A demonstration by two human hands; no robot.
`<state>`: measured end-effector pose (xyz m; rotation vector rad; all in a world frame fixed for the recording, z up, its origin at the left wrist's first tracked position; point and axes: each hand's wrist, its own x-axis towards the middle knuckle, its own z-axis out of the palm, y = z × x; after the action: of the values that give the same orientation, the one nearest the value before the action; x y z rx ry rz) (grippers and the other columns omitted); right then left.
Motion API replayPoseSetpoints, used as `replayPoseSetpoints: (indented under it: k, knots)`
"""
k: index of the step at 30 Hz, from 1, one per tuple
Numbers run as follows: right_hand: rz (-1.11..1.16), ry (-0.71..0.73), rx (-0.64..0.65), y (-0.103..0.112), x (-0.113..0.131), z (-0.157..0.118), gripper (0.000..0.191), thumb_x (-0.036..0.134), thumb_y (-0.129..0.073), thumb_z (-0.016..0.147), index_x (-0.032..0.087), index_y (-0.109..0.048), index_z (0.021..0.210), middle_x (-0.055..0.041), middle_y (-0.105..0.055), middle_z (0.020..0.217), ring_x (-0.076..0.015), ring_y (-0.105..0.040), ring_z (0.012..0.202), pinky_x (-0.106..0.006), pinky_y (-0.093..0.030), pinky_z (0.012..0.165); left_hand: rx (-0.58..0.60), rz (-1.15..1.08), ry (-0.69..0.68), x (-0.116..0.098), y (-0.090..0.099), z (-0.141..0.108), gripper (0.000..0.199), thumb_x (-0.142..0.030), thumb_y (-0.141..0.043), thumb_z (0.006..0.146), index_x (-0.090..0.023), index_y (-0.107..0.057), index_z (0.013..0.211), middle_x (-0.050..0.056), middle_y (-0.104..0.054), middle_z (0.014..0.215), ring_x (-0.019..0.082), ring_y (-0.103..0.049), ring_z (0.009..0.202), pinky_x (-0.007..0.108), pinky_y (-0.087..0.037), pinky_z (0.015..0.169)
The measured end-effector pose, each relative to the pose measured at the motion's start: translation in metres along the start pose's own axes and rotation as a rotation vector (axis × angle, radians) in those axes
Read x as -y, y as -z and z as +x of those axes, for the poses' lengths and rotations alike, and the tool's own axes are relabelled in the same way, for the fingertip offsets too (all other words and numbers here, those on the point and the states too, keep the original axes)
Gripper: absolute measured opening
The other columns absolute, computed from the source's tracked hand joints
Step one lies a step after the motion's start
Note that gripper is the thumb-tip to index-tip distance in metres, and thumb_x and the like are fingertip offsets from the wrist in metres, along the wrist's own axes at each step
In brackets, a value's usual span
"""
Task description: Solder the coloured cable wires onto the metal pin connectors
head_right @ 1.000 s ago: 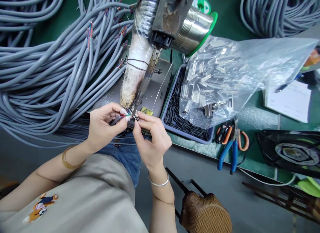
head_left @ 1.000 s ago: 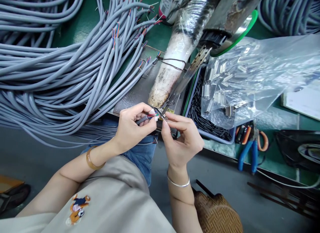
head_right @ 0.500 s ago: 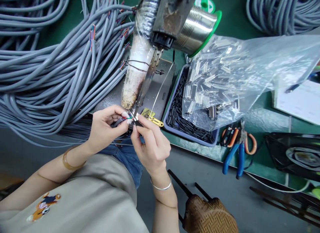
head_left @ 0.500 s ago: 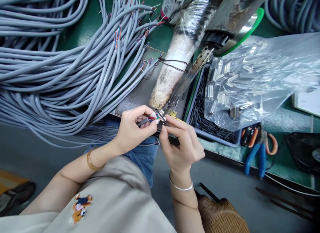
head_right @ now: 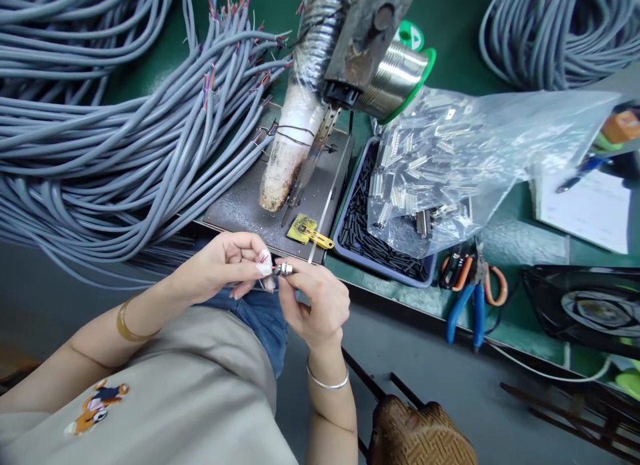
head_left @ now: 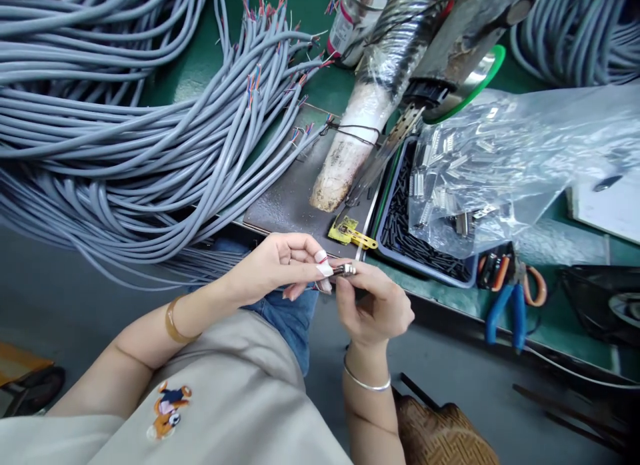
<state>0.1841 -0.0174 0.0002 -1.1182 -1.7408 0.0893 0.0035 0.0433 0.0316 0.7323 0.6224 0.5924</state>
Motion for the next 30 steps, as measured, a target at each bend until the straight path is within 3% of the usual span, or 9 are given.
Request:
replayPoseSetpoints:
  k: [4,8,12,16,20,23,26,28,30]
  knots:
    - [0.098,-0.252,-0.061,-0.001,0.016,0.010,0.012,0.016,-0.069,0.090,0.023,-0.058,0.088,0.0038,-0.069,0.075,-0.0088,-0.062,0.054,-0.019,-0.049,0.049,-0.073,0.112,-0.206,0.005,-0.005,-0.012,0.026,-0.031,-0.084,0.079,-0.016,-0.066,0.089,-0.004,-0.062,0.063,0.006,-0.056,0.047,0.016,-0.050,0.047]
    - [0.385,-0.527,-0.006,0.000,0.022,0.021,0.016,0.025,-0.066,0.094,0.022,-0.055,0.083,0.0069,-0.059,0.068,-0.0059,-0.052,0.050,-0.016,-0.044,0.046,-0.042,0.312,-0.451,0.005,-0.005,-0.021,0.017,-0.031,-0.078,0.085,-0.015,-0.073,0.086,0.007,-0.072,0.083,0.012,-0.065,0.063,0.022,-0.057,0.056]
    - [0.536,-0.594,0.140,0.002,0.023,0.028,0.022,0.031,-0.064,0.096,0.022,-0.051,0.080,0.0080,-0.056,0.063,-0.0063,-0.052,0.046,-0.016,-0.044,0.045,0.083,0.664,-0.616,0.001,0.003,-0.026,0.011,-0.019,-0.067,0.092,-0.018,-0.074,0.084,0.009,-0.076,0.084,0.017,-0.071,0.075,0.027,-0.060,0.073]
    - [0.306,-0.571,0.190,0.004,0.032,0.028,0.018,0.029,-0.069,0.093,0.021,-0.057,0.082,0.0065,-0.061,0.065,-0.0073,-0.058,0.051,-0.016,-0.048,0.048,0.102,0.893,-0.699,0.010,0.010,-0.024,0.021,-0.011,-0.055,0.095,-0.019,-0.072,0.088,0.008,-0.076,0.085,0.017,-0.072,0.078,0.025,-0.057,0.075]
    - [-0.029,-0.505,0.105,0.008,0.034,0.021,0.006,0.023,-0.070,0.093,0.021,-0.067,0.088,0.0055,-0.067,0.070,-0.0065,-0.061,0.049,-0.018,-0.047,0.048,-0.080,0.740,-0.567,0.021,0.011,-0.017,0.010,-0.015,-0.064,0.090,-0.017,-0.070,0.083,0.006,-0.075,0.081,0.014,-0.069,0.070,0.023,-0.056,0.068]
    - [-0.201,-0.355,-0.223,0.011,0.030,0.019,0.004,0.023,-0.072,0.091,0.023,-0.075,0.094,0.0046,-0.069,0.069,-0.0072,-0.059,0.046,-0.020,-0.043,0.044,-0.216,0.402,-0.355,0.022,0.011,-0.011,0.009,-0.022,-0.073,0.085,-0.015,-0.068,0.084,0.002,-0.071,0.073,0.010,-0.066,0.057,0.019,-0.054,0.056]
    - [-0.122,-0.223,-0.465,0.011,0.029,0.019,0.014,0.026,-0.070,0.093,0.024,-0.073,0.107,0.0056,-0.065,0.062,-0.0080,-0.052,0.039,-0.023,-0.037,0.038,-0.236,0.183,-0.246,0.019,0.014,-0.006,0.021,-0.024,-0.082,0.077,-0.014,-0.065,0.082,-0.001,-0.068,0.065,0.008,-0.064,0.050,0.017,-0.055,0.053]
    - [-0.028,-0.254,-0.432,0.010,0.030,0.018,0.022,0.023,-0.064,0.096,0.024,-0.066,0.118,0.0046,-0.071,0.070,-0.0087,-0.056,0.040,-0.022,-0.040,0.038,-0.228,0.119,-0.219,0.017,0.014,-0.003,0.023,-0.024,-0.084,0.075,-0.013,-0.064,0.080,-0.001,-0.068,0.064,0.008,-0.064,0.049,0.017,-0.055,0.052]
    - [-0.024,-0.327,-0.321,0.008,0.030,0.013,0.021,0.017,-0.063,0.096,0.023,-0.064,0.117,0.0012,-0.079,0.084,-0.0113,-0.069,0.052,-0.022,-0.052,0.046,-0.230,0.090,-0.207,0.017,0.013,-0.002,0.024,-0.024,-0.084,0.074,-0.013,-0.064,0.080,0.000,-0.070,0.065,0.007,-0.064,0.048,0.016,-0.055,0.050]
